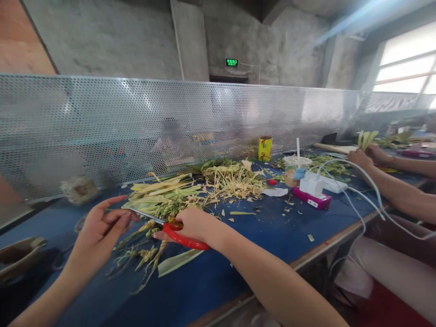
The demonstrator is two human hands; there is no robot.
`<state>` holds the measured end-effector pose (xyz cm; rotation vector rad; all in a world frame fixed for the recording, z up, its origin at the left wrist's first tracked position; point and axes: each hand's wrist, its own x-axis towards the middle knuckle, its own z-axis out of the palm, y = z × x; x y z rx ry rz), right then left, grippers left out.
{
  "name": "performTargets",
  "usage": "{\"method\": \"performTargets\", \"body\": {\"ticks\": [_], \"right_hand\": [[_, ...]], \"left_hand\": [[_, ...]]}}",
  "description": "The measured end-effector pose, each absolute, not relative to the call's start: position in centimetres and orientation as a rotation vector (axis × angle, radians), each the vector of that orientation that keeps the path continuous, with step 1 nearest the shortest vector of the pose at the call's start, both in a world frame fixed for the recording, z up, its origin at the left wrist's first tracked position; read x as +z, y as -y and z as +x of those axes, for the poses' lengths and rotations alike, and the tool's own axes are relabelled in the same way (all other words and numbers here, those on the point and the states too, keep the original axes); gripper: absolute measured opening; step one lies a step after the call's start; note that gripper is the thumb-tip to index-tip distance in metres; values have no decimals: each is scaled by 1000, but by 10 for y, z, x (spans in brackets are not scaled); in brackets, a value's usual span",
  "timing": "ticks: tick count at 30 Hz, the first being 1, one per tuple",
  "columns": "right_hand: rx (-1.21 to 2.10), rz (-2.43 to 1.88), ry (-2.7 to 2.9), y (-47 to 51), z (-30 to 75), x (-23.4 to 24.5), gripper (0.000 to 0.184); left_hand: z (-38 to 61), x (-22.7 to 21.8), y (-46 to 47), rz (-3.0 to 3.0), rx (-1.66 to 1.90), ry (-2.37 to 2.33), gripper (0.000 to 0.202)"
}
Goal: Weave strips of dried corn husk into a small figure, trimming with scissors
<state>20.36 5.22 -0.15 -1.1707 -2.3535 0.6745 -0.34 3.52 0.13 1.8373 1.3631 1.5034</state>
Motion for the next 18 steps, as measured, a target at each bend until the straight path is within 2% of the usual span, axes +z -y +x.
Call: {"method": "performTargets", "body": {"ticks": [6,13,18], "right_hand": [[1198,-1058,1998,-49,196,-3,40],[1132,-803,1612,-55,177,-15,39],[1156,-793,1638,-53,175,-17,38]], "left_hand": [[-2,2,-31,1890,1481,-1263,43],[11,-12,-19,2018,1144,-1072,50],[19,-22,-15,1883,1167,-1114,56]]}}
